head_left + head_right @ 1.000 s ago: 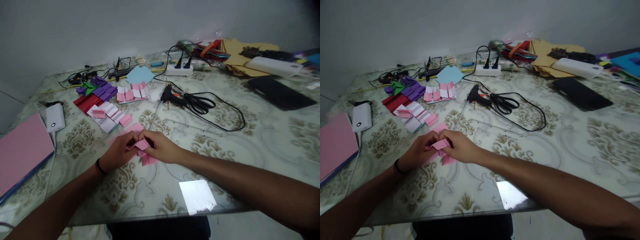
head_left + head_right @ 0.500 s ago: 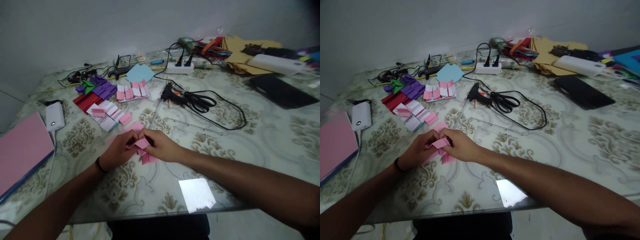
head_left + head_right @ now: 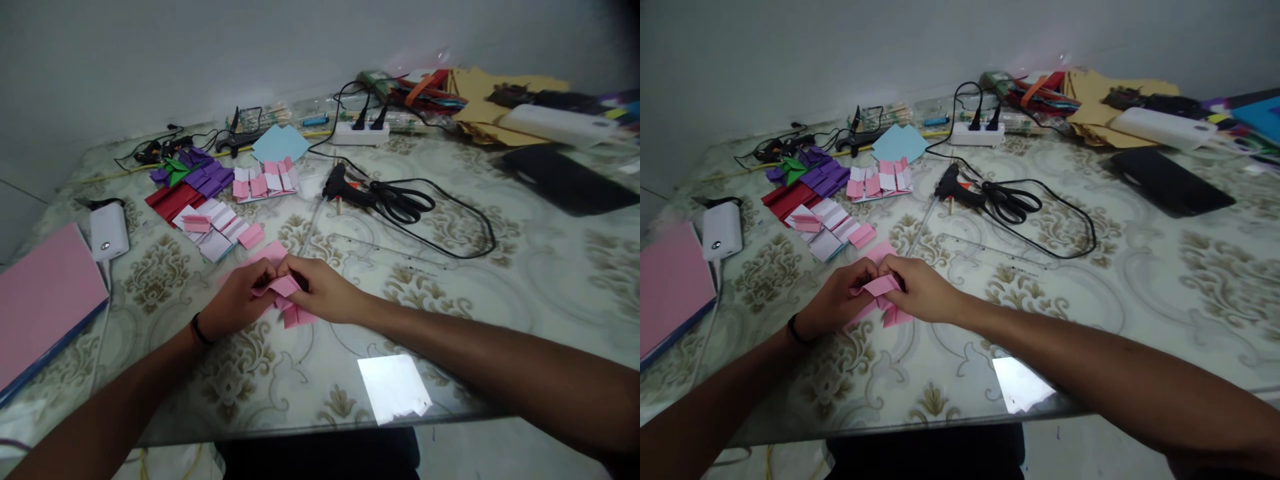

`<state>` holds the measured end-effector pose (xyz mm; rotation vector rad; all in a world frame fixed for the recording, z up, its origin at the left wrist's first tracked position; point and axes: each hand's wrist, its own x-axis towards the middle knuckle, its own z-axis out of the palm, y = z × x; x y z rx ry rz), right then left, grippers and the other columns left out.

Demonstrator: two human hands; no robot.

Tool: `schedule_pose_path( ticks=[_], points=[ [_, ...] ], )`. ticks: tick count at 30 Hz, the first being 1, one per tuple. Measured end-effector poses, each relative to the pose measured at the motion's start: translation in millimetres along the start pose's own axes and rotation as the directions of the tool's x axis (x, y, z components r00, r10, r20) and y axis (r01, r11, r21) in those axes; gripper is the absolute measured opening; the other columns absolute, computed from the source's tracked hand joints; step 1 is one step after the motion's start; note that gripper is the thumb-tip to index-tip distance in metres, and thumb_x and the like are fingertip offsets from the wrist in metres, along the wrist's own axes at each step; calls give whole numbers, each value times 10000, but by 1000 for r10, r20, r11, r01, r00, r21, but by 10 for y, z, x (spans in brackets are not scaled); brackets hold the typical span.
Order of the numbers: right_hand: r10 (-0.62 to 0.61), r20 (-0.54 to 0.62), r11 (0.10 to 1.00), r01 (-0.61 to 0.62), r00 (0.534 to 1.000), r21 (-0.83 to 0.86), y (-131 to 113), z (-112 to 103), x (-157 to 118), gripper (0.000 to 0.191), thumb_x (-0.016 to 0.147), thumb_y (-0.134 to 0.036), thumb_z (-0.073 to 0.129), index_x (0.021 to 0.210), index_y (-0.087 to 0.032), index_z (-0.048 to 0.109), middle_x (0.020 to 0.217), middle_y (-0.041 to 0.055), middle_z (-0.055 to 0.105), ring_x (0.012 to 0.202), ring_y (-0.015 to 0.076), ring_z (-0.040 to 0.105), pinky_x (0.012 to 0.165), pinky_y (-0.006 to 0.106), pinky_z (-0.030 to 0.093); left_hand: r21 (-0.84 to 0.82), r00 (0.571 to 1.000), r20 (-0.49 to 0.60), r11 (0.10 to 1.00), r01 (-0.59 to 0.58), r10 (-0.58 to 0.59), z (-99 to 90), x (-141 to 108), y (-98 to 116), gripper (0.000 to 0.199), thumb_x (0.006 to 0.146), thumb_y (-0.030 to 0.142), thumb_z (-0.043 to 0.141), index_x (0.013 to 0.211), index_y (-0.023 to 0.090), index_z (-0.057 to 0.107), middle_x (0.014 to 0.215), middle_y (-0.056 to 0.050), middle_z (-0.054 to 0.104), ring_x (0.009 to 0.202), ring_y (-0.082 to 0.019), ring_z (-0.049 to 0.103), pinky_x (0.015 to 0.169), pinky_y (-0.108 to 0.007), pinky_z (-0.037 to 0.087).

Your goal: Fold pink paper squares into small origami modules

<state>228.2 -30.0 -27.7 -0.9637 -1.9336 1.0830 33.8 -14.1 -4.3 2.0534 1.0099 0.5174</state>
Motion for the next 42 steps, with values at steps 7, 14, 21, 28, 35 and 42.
schedule_pose_path(
  ticks=[7, 14, 21, 28, 35, 42],
  points=[
    [2, -2, 1000, -2, 1000, -1, 9, 0, -6, 56, 839, -162, 610, 857, -182, 562, 749, -30, 603, 657, 116, 514, 625, 227, 360, -9, 1000, 3, 1000, -17, 17, 0, -12, -22, 41, 843, 188, 566, 827, 180, 529, 748, 32, 565, 668, -109, 505, 628, -232, 391],
    [11, -3, 1000, -11, 1000, -10, -3, -1, -7, 61, 834, -154, 610, 851, -186, 561, 738, -34, 598, 648, 115, 502, 621, 224, 355, -14, 1000, 13, 1000, -10, 10, 4, -9, -27, 47, 856, 198, 568, 839, 183, 527, 760, 26, 572, 683, -111, 512, 639, -229, 395],
    [2, 2, 1000, -2, 1000, -4, 7, -4, -8, 63, 830, -155, 604, 858, -186, 558, 762, -28, 606, 667, 119, 515, 633, 227, 364, -10, 1000, 7, 1000, -19, 19, 5, -5, -12, 44, 845, 187, 568, 832, 183, 527, 761, 24, 583, 679, -112, 512, 638, -232, 397],
    [-9, -11, 1000, 8, 1000, -14, 16, 2, -6, 76, 818, -146, 602, 864, -186, 556, 745, -36, 588, 653, 113, 505, 627, 222, 361, -10, 1000, 11, 1000, -22, 22, -1, -12, -23, 63, 860, 212, 576, 832, 180, 529, 747, 27, 564, 662, -110, 488, 623, -234, 382],
    [-7, -6, 1000, 7, 1000, -18, -3, -6, -9, 81, 814, -140, 601, 863, -184, 554, 732, -39, 574, 642, 109, 491, 618, 217, 354, 0, 1000, 12, 1000, -15, 15, 11, -7, -34, 37, 845, 184, 573, 841, 179, 537, 738, 33, 553, 644, -106, 466, 605, -233, 363],
    [-6, -4, 1000, 6, 1000, -5, 2, -10, -10, 93, 802, -139, 601, 864, -181, 546, 733, -37, 580, 638, 107, 482, 616, 213, 349, 18, 1000, 14, 1000, -22, 22, 9, -7, -47, 27, 834, 166, 566, 841, 175, 542, 743, 26, 556, 652, -110, 474, 611, -240, 364]
  ],
)
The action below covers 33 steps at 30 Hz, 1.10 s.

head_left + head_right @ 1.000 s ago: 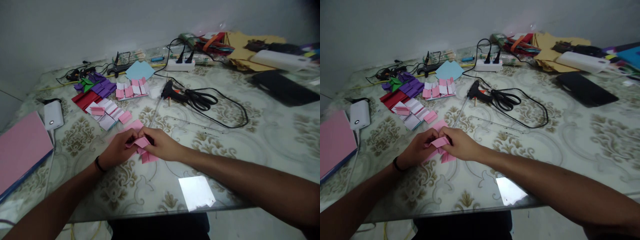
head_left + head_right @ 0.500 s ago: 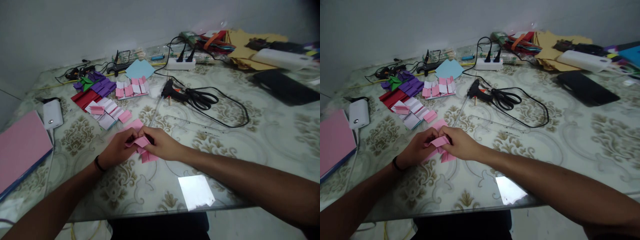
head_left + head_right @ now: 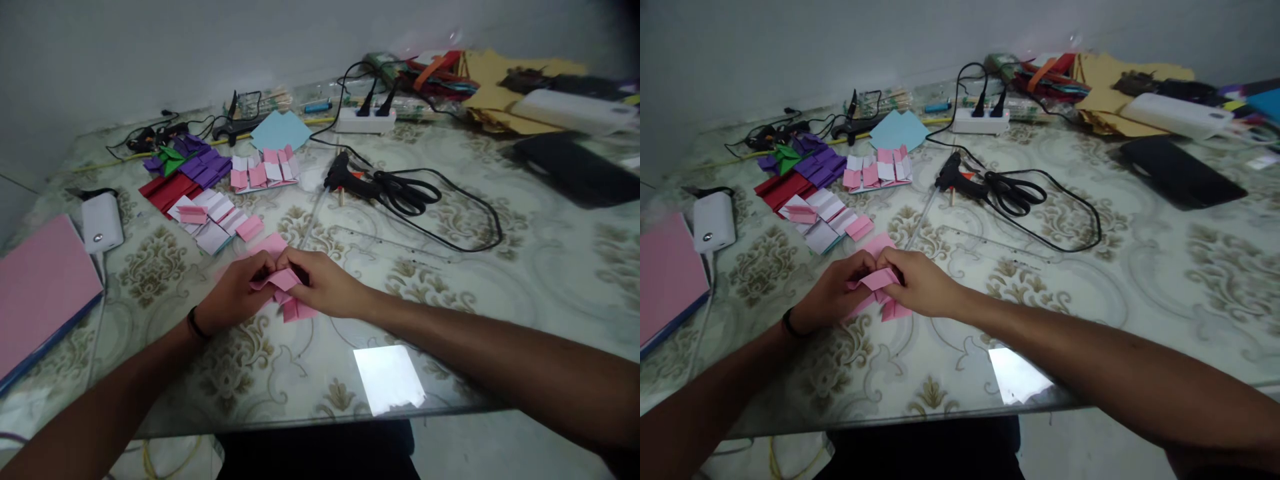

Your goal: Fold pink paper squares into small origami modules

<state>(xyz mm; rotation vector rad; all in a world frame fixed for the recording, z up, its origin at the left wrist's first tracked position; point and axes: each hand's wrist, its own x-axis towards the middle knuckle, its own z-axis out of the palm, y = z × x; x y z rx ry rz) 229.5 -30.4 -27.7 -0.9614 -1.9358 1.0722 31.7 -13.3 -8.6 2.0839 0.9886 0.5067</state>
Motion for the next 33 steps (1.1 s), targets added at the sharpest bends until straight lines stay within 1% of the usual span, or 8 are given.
schedule_pose_path(
  ticks=[4, 8, 14, 21, 25, 29, 33],
  points=[
    [6, -3, 1000, -6, 1000, -5, 4, 3, -1, 82, 808, -146, 603, 865, -176, 553, 744, -30, 584, 644, 108, 489, 618, 216, 351, -5, 1000, -3, 1000, 2, -2, 1, -3, -2, 37, 824, 154, 571, 846, 173, 549, 741, 30, 557, 642, -105, 469, 601, -236, 359],
    [8, -7, 1000, -8, 1000, -3, 2, 0, -6, 94, 800, -142, 614, 855, -182, 549, 717, -42, 565, 624, 102, 467, 607, 212, 341, -20, 1000, -8, 1000, -6, 6, 3, -4, 1, 41, 825, 163, 585, 840, 173, 548, 733, 35, 547, 633, -100, 455, 594, -230, 355],
    [8, -8, 1000, -8, 1000, -5, 2, -1, -9, 78, 809, -154, 608, 851, -180, 548, 720, -38, 572, 626, 103, 473, 610, 215, 343, -5, 1000, -7, 1000, -3, 3, 4, -4, -1, 42, 822, 147, 576, 844, 171, 549, 744, 31, 560, 648, -102, 475, 601, -229, 361],
    [4, -12, 1000, -5, 1000, -12, 7, 3, -6, 80, 805, -152, 612, 856, -177, 556, 728, -36, 579, 629, 103, 479, 605, 215, 342, 3, 1000, -10, 1000, -5, 5, 6, 3, 2, 56, 809, 127, 564, 833, 173, 541, 732, 38, 546, 635, -98, 460, 592, -226, 353],
    [6, -12, 1000, -6, 1000, -8, 5, 1, -5, 85, 800, -145, 613, 859, -176, 560, 710, -45, 559, 615, 99, 465, 597, 213, 340, -4, 1000, -8, 1000, -6, 6, 2, -5, -6, 49, 814, 144, 576, 835, 173, 544, 730, 40, 541, 635, -99, 455, 595, -230, 353],
    [1, -12, 1000, -1, 1000, -8, 3, 0, -5, 86, 802, -140, 607, 864, -177, 560, 742, -35, 584, 642, 105, 490, 620, 217, 356, -12, 1000, -10, 1000, -8, 8, 1, -7, -4, 49, 824, 157, 584, 837, 174, 540, 714, 49, 527, 615, -91, 436, 584, -223, 344],
    [-6, -10, 1000, 6, 1000, -15, 1, 0, -1, 87, 801, -134, 602, 863, -178, 559, 713, -45, 563, 622, 100, 479, 606, 210, 350, -8, 1000, -12, 1000, -1, 1, 5, -3, 7, 54, 821, 146, 581, 838, 174, 538, 716, 49, 527, 614, -89, 433, 585, -223, 342]
  ],
)
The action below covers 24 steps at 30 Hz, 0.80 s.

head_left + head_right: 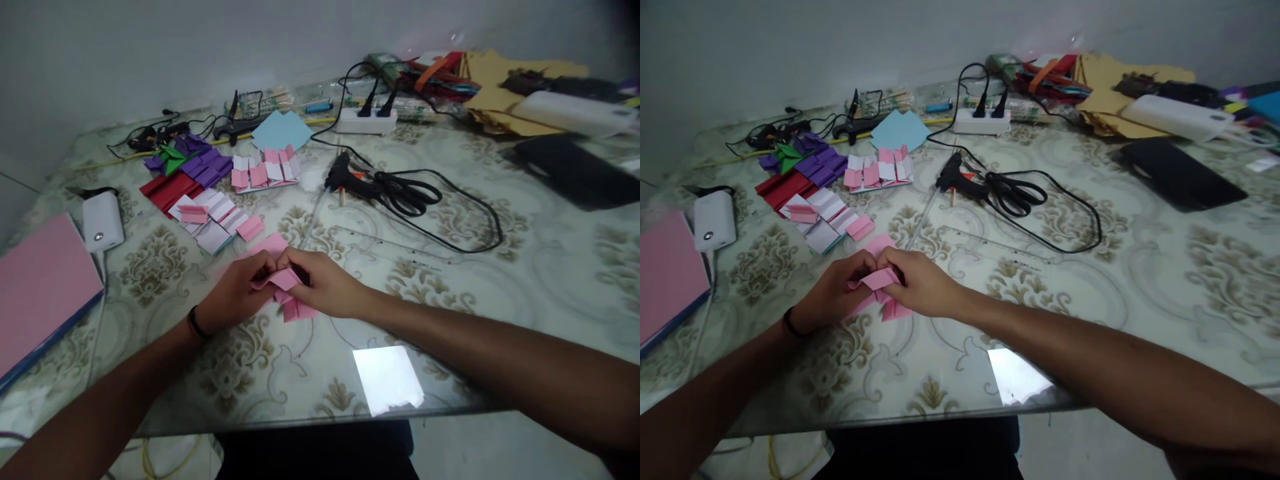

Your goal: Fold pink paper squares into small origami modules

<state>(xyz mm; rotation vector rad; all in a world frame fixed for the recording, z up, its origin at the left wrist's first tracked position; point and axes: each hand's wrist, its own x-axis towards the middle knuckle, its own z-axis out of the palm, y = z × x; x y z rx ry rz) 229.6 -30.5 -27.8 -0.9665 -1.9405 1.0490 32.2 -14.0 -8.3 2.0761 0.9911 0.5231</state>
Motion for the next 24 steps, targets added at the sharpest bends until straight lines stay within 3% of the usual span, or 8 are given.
schedule_pose_path(
  ticks=[24],
  points=[
    [7, 7, 1000, -7, 1000, -6, 0, -1, 1, 104, 796, -130, 604, 866, -188, 554, 716, -44, 561, 626, 106, 471, 611, 211, 342, 10, 1000, 10, 1000, 2, -2, -6, 4, 11, 40, 825, 161, 570, 838, 179, 537, 731, 33, 552, 639, -108, 461, 603, -237, 363]
  ],
)
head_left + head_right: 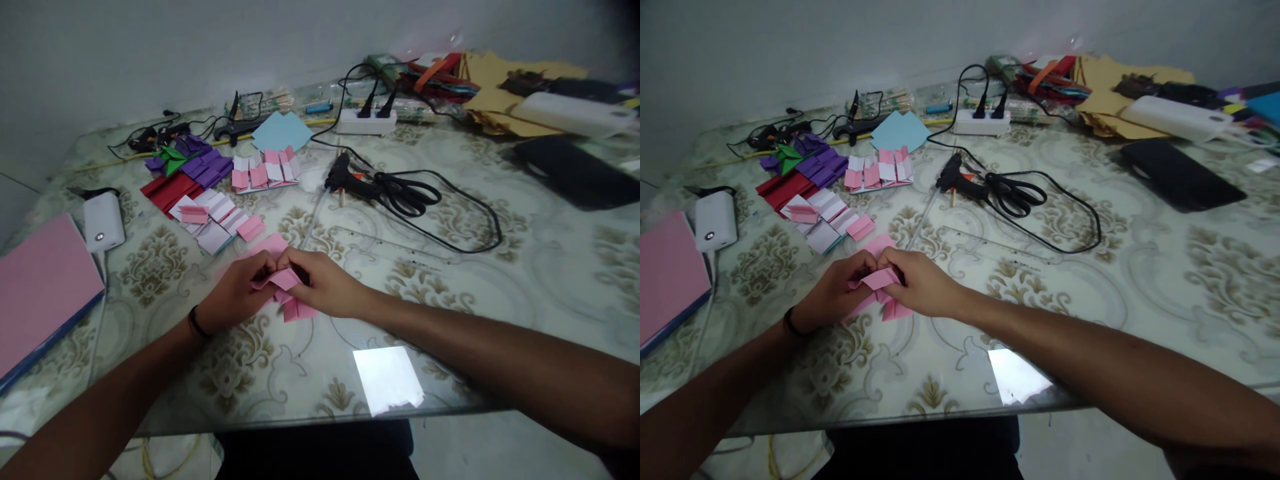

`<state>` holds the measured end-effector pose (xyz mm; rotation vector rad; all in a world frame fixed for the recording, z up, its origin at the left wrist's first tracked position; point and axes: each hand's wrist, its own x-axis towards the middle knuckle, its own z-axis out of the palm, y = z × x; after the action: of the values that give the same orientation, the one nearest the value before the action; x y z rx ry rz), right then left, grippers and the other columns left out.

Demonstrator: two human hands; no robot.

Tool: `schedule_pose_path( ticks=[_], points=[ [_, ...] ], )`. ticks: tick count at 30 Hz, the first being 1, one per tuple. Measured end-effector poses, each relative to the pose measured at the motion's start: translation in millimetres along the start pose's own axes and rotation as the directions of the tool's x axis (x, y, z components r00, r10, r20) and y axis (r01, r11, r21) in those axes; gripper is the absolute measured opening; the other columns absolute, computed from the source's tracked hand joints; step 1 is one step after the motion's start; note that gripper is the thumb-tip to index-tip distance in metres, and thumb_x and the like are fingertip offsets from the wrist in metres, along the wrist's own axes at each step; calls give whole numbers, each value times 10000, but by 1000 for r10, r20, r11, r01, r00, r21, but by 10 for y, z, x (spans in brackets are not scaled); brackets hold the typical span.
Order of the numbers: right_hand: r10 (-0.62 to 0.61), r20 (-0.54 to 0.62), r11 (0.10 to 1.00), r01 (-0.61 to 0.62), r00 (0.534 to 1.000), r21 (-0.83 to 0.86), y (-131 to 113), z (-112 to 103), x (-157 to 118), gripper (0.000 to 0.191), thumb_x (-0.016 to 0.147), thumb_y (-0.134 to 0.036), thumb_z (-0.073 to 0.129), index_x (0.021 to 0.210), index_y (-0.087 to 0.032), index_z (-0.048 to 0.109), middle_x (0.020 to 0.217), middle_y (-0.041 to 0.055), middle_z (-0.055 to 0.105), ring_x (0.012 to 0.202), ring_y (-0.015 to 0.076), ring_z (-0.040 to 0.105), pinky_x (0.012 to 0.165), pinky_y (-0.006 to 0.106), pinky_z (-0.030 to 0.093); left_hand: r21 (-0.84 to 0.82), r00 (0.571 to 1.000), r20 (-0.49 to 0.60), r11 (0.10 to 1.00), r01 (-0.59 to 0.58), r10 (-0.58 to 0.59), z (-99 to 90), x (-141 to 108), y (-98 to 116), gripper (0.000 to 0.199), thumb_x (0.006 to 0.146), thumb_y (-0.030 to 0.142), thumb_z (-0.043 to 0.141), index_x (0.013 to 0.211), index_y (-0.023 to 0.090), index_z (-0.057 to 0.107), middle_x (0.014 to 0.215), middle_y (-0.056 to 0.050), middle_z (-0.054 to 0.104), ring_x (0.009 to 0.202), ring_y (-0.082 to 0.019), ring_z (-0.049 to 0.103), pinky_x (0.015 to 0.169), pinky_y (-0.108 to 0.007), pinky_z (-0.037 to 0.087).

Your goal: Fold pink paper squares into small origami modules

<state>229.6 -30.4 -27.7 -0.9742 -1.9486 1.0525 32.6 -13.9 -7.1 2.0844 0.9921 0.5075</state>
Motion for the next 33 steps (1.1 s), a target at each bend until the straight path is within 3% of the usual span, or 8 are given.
schedule_pose_path(
  ticks=[33],
  points=[
    [4, -1, 1000, -3, 1000, 15, 0, 5, 0, 99, 795, -132, 604, 858, -187, 550, 724, -44, 571, 632, 107, 475, 613, 212, 346, -9, 1000, -2, 1000, 1, -1, -1, -3, 3, 36, 829, 166, 567, 838, 178, 535, 735, 28, 561, 648, -110, 474, 607, -238, 364]
  ],
)
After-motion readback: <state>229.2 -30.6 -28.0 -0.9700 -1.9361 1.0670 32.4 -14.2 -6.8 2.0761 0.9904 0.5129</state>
